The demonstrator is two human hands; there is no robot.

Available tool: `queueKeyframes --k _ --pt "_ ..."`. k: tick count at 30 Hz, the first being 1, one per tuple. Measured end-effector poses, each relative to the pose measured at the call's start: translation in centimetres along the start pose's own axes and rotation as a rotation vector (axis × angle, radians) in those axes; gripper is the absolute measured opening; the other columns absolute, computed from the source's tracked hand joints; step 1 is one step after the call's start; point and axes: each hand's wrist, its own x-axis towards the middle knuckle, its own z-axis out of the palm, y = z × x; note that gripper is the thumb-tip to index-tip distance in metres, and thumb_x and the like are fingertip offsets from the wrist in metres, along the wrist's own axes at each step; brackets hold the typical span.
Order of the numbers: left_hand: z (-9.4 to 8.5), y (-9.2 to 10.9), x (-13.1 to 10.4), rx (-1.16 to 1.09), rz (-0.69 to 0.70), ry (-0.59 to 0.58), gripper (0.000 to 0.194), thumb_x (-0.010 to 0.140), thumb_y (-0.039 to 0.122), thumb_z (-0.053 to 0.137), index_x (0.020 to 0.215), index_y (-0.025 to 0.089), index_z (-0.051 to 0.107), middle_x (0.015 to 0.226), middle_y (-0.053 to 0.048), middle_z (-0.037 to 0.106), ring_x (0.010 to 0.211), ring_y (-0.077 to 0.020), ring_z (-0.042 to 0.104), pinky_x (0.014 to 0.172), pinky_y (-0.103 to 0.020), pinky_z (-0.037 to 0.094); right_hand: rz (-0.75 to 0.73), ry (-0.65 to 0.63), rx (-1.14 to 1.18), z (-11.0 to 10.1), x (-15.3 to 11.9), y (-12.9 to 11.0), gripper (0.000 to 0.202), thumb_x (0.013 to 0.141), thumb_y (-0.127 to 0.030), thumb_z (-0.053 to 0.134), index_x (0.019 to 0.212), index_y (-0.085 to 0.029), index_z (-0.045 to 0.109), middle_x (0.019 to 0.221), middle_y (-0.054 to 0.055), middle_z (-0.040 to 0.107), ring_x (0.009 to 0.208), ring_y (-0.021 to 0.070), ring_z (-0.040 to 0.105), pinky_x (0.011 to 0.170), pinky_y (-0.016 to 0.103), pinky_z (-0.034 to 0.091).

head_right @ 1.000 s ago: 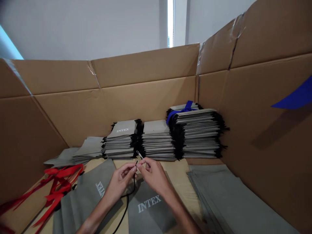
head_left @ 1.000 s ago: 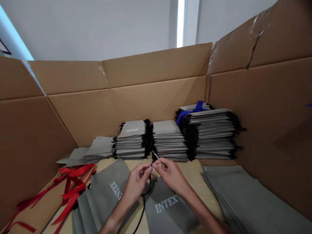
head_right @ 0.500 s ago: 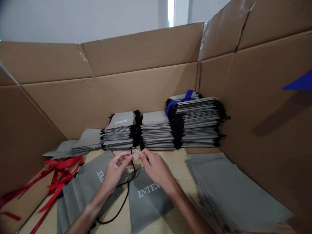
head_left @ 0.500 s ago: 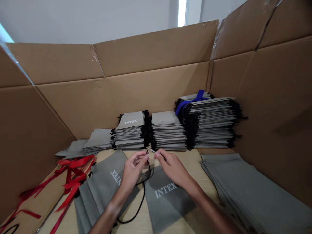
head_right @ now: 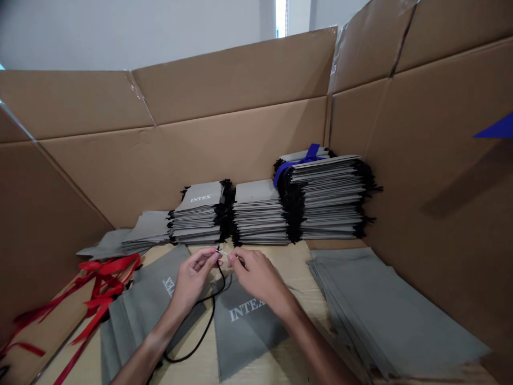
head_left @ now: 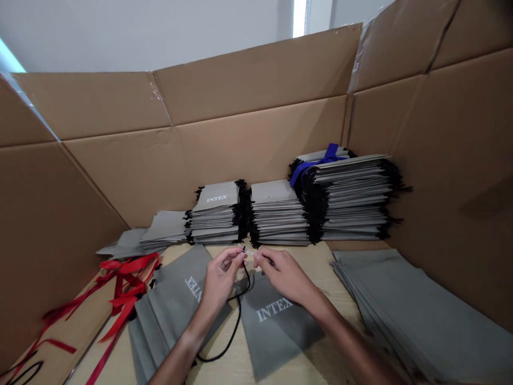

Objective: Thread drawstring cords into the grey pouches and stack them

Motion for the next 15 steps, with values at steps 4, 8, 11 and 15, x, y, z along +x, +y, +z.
queueKeyframes --k 4,8,11,15 --pt "-0.27 -0.12 0.04 -0.02 -0.021 -0.01 0.047 0.072 0.053 0.093 0.103 0.019 0.082 0.086 -0.005 0.082 0.076 -0.0196 0.075 0.076 -0.028 0.06 0.024 -0.024 -0.035 0.04 0.01 0.25 0.034 0.108 -0.035 0.048 0.089 -0.024 0.074 0.081 0.0 0.076 0.076 0.02 0.067 0.068 0.028 0.036" --pt "-0.35 -0.11 -0.03 -0.001 -0.006 -0.02 0.043 0.075 0.05 0.092 0.103 0.019 0.083 0.089 -0.006 0.083 0.078 -0.0195 0.075 0.077 -0.028 0.059 0.025 -0.041 -0.049 -0.06 0.04 0.31 0.034 0.107 -0.033 0.049 0.09 -0.024 0.077 0.083 0.002 0.078 0.079 0.0214 0.069 0.072 0.029 0.039" --pt "-0.29 -0.06 -0.07 -0.004 0.007 -0.035 0.039 0.076 0.051 0.092 0.099 0.019 0.085 0.093 -0.008 0.084 0.08 -0.0204 0.076 0.078 -0.029 0.06 0.033 -0.047 -0.079 -0.03 -0.02 0.26 0.034 0.107 -0.034 0.049 0.091 -0.024 0.077 0.084 0.003 0.079 0.078 0.0221 0.07 0.071 0.03 0.039" --pt "-0.23 0.02 -0.15 0.011 0.002 -0.042 0.044 0.077 0.056 0.09 0.099 0.019 0.085 0.095 -0.01 0.084 0.086 -0.0239 0.077 0.083 -0.032 0.061 0.026 -0.03 -0.171 0.25 -0.15 0.1 0.03 0.108 -0.035 0.051 0.098 -0.026 0.079 0.091 0.005 0.082 0.085 0.0238 0.073 0.073 0.029 0.04"
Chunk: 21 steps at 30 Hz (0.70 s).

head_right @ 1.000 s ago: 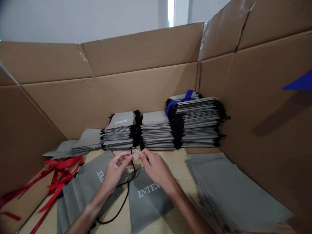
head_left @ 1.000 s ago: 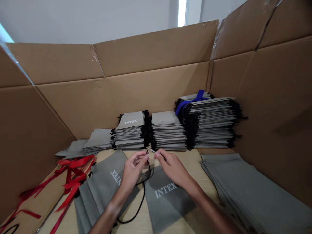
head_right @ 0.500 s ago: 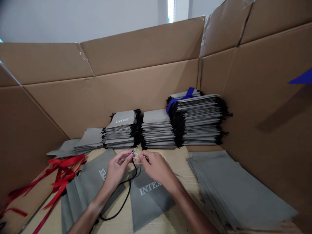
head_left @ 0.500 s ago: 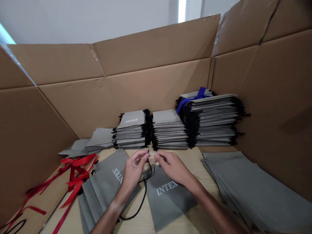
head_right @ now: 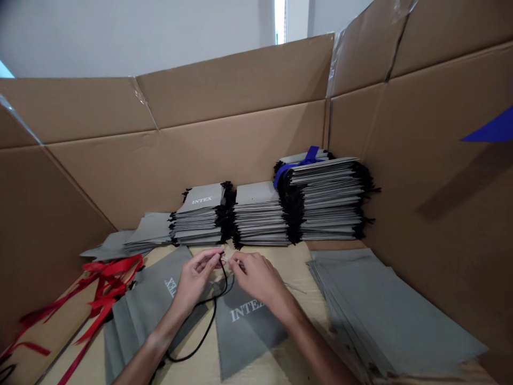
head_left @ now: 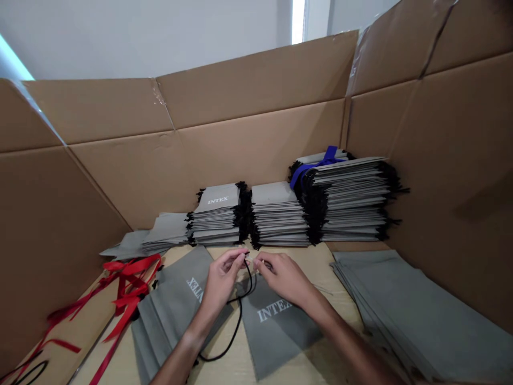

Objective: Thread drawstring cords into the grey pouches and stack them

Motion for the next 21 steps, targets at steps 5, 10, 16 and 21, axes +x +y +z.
queueKeyframes --k 5,10,16,21 --pt "0.0 0.0 -0.2 -0.123 -0.119 0.05 0.057 0.077 0.064 0.089 0.112 0.019 0.081 0.101 -0.008 0.085 0.087 -0.021 0.079 0.086 -0.031 0.063 -0.008 0.02 -0.156 0.5 -0.2 -0.3 0.03 0.11 -0.036 0.05 0.1 -0.027 0.076 0.091 0.006 0.081 0.083 0.0232 0.074 0.068 0.029 0.036" --pt "0.1 0.0 -0.3 -0.264 -0.242 0.065 0.06 0.065 0.055 0.1 0.108 0.018 0.081 0.102 -0.009 0.086 0.089 -0.0199 0.08 0.088 -0.03 0.064 -0.03 0.029 -0.202 1.1 -0.1 -0.2 0.029 0.111 -0.035 0.048 0.101 -0.027 0.074 0.094 0.006 0.082 0.086 0.0232 0.075 0.067 0.029 0.034" --pt "0.1 -0.2 -0.3 -0.247 -0.254 0.044 0.057 0.063 0.051 0.103 0.105 0.017 0.083 0.107 -0.011 0.087 0.097 -0.0205 0.08 0.092 -0.03 0.062 -0.061 0.054 -0.209 1.4 -0.1 -0.2 0.03 0.112 -0.034 0.046 0.101 -0.025 0.073 0.097 0.006 0.081 0.088 0.0239 0.076 0.069 0.03 0.035" --pt "-0.1 -0.3 -0.3 -0.152 -0.192 0.039 0.058 0.066 0.053 0.1 0.107 0.016 0.08 0.1 -0.011 0.087 0.093 -0.0219 0.08 0.088 -0.03 0.061 -0.069 0.066 -0.149 1.4 -0.3 -0.9 0.033 0.113 -0.034 0.044 0.098 -0.025 0.072 0.095 0.006 0.08 0.086 0.0229 0.074 0.069 0.03 0.036"
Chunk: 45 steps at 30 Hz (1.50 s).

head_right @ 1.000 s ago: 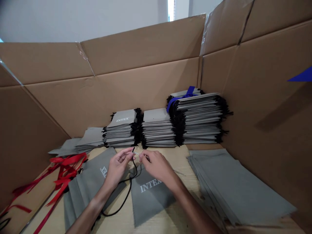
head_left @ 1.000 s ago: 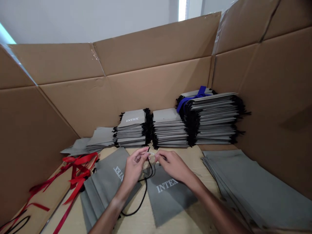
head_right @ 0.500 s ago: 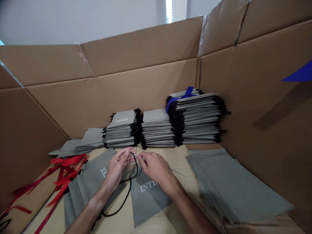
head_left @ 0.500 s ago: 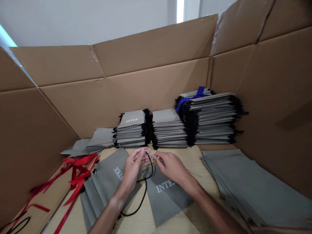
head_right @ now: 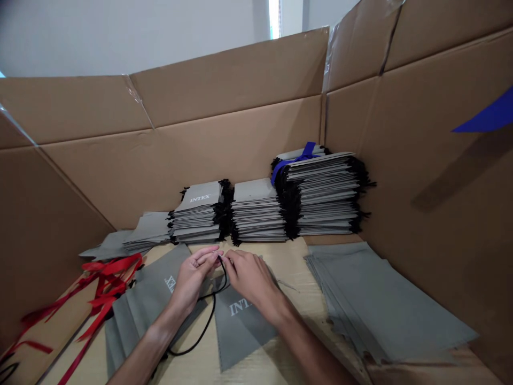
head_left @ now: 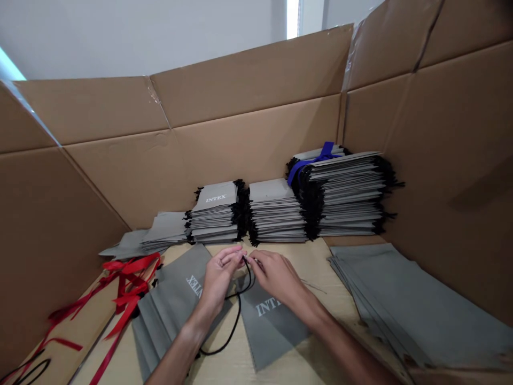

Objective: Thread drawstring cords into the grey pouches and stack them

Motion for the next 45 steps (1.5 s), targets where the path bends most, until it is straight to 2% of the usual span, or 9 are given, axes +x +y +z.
queueKeyframes --k 6,10,18,25,30,34,37,40,45 --pt "0.0 0.4 -0.1 0.141 0.203 0.07 0.048 0.071 0.052 0.095 0.098 0.02 0.071 0.083 -0.005 0.084 0.083 -0.0191 0.078 0.076 -0.024 0.056 0.089 0.056 0.409 0.1 0.5 0.0 0.024 0.103 -0.042 0.061 0.114 -0.024 0.072 0.096 0.004 0.081 0.069 0.0173 0.066 0.064 0.027 0.041" --pt "0.0 0.5 -0.3 0.162 0.252 -0.001 0.045 0.076 0.05 0.091 0.101 0.021 0.067 0.079 -0.003 0.082 0.082 -0.0206 0.078 0.077 -0.027 0.056 0.142 0.058 0.709 0.7 1.0 0.4 0.037 0.089 -0.049 0.078 0.114 -0.022 0.076 0.102 0.005 0.082 0.057 0.0122 0.058 0.052 0.024 0.041" --pt "0.3 2.3 -0.3 0.156 0.292 -0.127 0.039 0.081 0.047 0.091 0.1 0.021 0.069 0.08 -0.001 0.079 0.078 -0.0162 0.072 0.075 -0.024 0.053 0.173 0.033 0.917 -1.1 1.4 -0.5 0.042 0.079 -0.05 0.085 0.109 -0.02 0.083 0.087 0.006 0.082 0.069 0.0187 0.069 0.045 0.021 0.044" --pt "0.7 5.0 -0.2 0.426 0.257 -0.254 0.044 0.096 0.062 0.065 0.11 0.021 0.072 0.109 -0.007 0.079 0.077 -0.0164 0.069 0.071 -0.028 0.055 0.093 0.326 0.54 -10.3 -1.2 -3.0 0.018 0.088 -0.034 0.079 0.1 -0.023 0.086 0.09 0.005 0.085 0.071 0.0172 0.07 0.063 0.027 0.051" --pt "2.3 1.3 1.6 0.685 0.237 -0.341 0.035 0.088 0.051 0.077 0.095 0.017 0.078 0.088 -0.006 0.078 0.077 -0.0223 0.07 0.071 -0.032 0.053 -0.011 0.602 0.355 -19.8 -3.1 -5.1 0.021 0.088 -0.037 0.082 0.103 -0.023 0.086 0.09 0.003 0.084 0.064 0.0154 0.066 0.055 0.027 0.048" --pt "4.6 -1.1 3.2 0.788 0.242 -0.428 0.021 0.091 0.036 0.081 0.095 0.016 0.075 0.094 -0.003 0.076 0.085 -0.0203 0.071 0.081 -0.035 0.057 -0.07 0.743 0.182 -23.7 -3.4 -5.4 0.018 0.09 -0.034 0.082 0.103 -0.023 0.085 0.091 0.004 0.085 0.076 0.0204 0.073 0.064 0.031 0.053" --pt "5.7 -1.8 4.0 0.835 0.218 -0.498 0.021 0.1 0.037 0.074 0.101 0.016 0.072 0.097 -0.002 0.074 0.083 -0.0171 0.07 0.079 -0.035 0.061 -0.05 0.673 0.058 -23.1 -3.5 -4.2 0.011 0.09 -0.028 0.081 0.099 -0.023 0.085 0.091 0.003 0.086 0.076 0.0209 0.075 0.07 0.032 0.053" --pt "6.2 -1.6 4.2 0.833 0.193 -0.546 0.023 0.102 0.039 0.072 0.1 0.016 0.071 0.091 0.0 0.072 0.076 -0.0149 0.068 0.073 -0.032 0.061 0.008 0.486 -0.015 -20.1 -3.7 -2.1 0.011 0.092 -0.025 0.078 0.1 -0.026 0.085 0.094 0.0 0.087 0.08 0.0203 0.076 0.072 0.03 0.051" --pt "5.7 2.2 3.8 0.791 0.217 -0.518 0.025 0.083 0.038 0.086 0.092 0.019 0.073 0.078 -0.002 0.072 0.074 -0.0186 0.068 0.071 -0.033 0.055 0.104 0.047 -0.015 -13.7 -3.9 1.2 0.015 0.088 -0.02 0.076 0.095 -0.029 0.086 0.091 -0.001 0.087 0.091 0.0217 0.08 0.074 0.027 0.05"
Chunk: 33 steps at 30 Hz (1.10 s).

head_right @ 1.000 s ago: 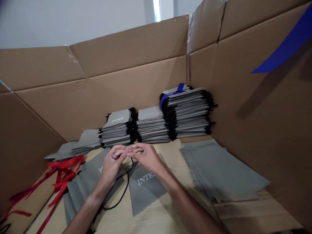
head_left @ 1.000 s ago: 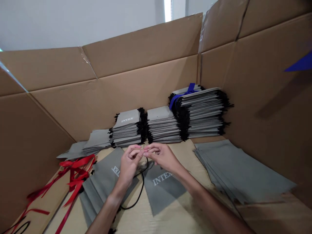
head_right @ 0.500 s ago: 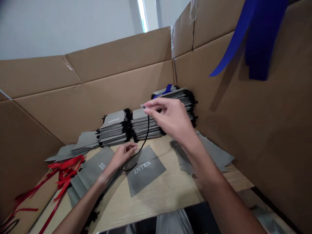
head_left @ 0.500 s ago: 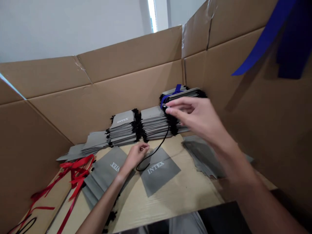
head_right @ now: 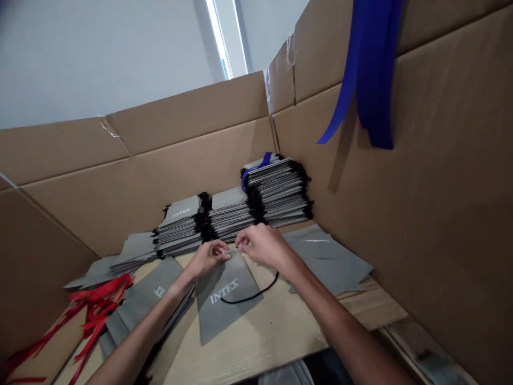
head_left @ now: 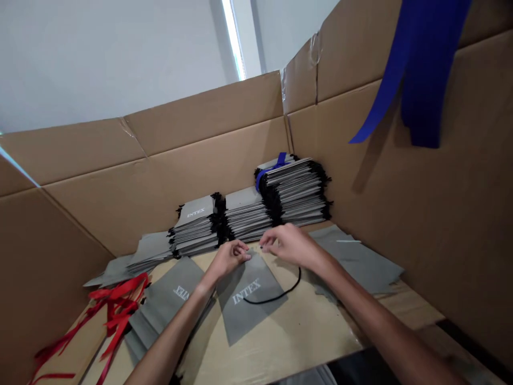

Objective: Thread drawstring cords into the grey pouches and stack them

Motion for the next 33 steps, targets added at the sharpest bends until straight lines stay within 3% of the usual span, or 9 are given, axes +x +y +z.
queueKeyframes --k 4,11,13,15,18,21,26,29,33 --pt "-5.3 4.2 -1.4 0.016 0.015 0.112 0.032 0.072 0.043 0.088 0.089 0.02 0.076 0.082 -0.007 0.077 0.078 -0.0233 0.069 0.071 -0.034 0.051 -0.021 -0.114 0.154 2.6 1.0 1.0 0.016 0.085 -0.019 0.075 0.093 -0.026 0.087 0.088 0.001 0.086 0.088 0.0212 0.081 0.07 0.024 0.051" --pt "-16.2 13.4 -5.9 0.085 0.179 0.455 0.041 0.07 0.054 0.093 0.084 0.021 0.073 0.08 -0.002 0.073 0.074 -0.0179 0.066 0.062 -0.023 0.045 -0.03 0.054 0.344 1.4 2.8 -0.6 0.014 0.088 -0.028 0.074 0.094 -0.022 0.085 0.092 0.004 0.086 0.084 0.0219 0.078 0.073 0.028 0.053" --pt "-18.6 14.6 -6.7 0.146 0.186 0.493 0.042 0.07 0.055 0.094 0.082 0.02 0.074 0.077 -0.001 0.071 0.07 -0.0161 0.064 0.058 -0.02 0.041 -0.042 0.102 0.317 0.6 3.1 -0.9 0.016 0.09 -0.031 0.073 0.095 -0.022 0.085 0.092 0.004 0.086 0.082 0.0222 0.077 0.072 0.029 0.052" --pt "-20.0 14.3 -6.9 0.177 0.148 0.422 0.041 0.069 0.054 0.095 0.08 0.02 0.075 0.074 -0.001 0.07 0.066 -0.016 0.063 0.056 -0.02 0.041 -0.042 0.136 0.268 0.0 3.5 -0.8 0.016 0.091 -0.031 0.072 0.095 -0.023 0.084 0.093 0.004 0.086 0.082 0.0223 0.076 0.072 0.03 0.051" --pt "-18.9 10.5 -6.3 0.176 0.071 0.156 0.033 0.071 0.05 0.094 0.075 0.021 0.078 0.07 -0.002 0.071 0.063 -0.0178 0.064 0.056 -0.023 0.046 -0.032 0.163 0.179 0.3 4.2 -0.4 0.016 0.092 -0.031 0.072 0.098 -0.023 0.084 0.096 0.004 0.086 0.085 0.0231 0.076 0.073 0.031 0.049" --pt "-14.1 3.9 -5.8 0.218 0.027 -0.086 0.017 0.08 0.038 0.084 0.076 0.023 0.078 0.069 -0.001 0.073 0.063 -0.0185 0.065 0.059 -0.025 0.048 -0.054 0.061 0.143 2.9 4.5 -0.7 0.014 0.092 -0.027 0.073 0.097 -0.026 0.086 0.099 0.003 0.087 0.09 0.0239 0.078 0.075 0.03 0.049" --pt "-5.8 -4.7 -6.9 0.333 0.07 -0.004 0.014 0.074 0.008 0.073 0.071 0.021 0.074 0.081 -0.007 0.074 0.087 -0.0261 0.065 0.08 -0.034 0.049 -0.17 -0.339 0.195 10.6 3.1 -2.2 0.019 0.085 -0.019 0.078 0.098 -0.029 0.088 0.095 0.0 0.087 0.084 0.0197 0.079 0.07 0.025 0.047" --pt "-4.3 -6.4 -8.0 0.407 0.128 0.062 0.019 0.082 0.004 0.065 0.078 0.021 0.074 0.091 -0.009 0.073 0.099 -0.0293 0.061 0.089 -0.039 0.047 -0.209 -0.436 0.18 14.1 2.0 -2.5 0.017 0.086 -0.023 0.081 0.099 -0.032 0.087 0.095 -0.001 0.087 0.09 0.0201 0.081 0.074 0.023 0.049" --pt "-3.9 -6.7 -8.6 0.388 0.145 0.037 0.015 0.09 0.008 0.065 0.086 0.022 0.07 0.093 -0.006 0.072 0.098 -0.0266 0.064 0.089 -0.037 0.049 -0.232 -0.422 0.169 16.4 1.0 -2.3 0.018 0.09 -0.029 0.081 0.106 -0.036 0.086 0.102 -0.003 0.087 0.1 0.0214 0.081 0.081 0.024 0.05"
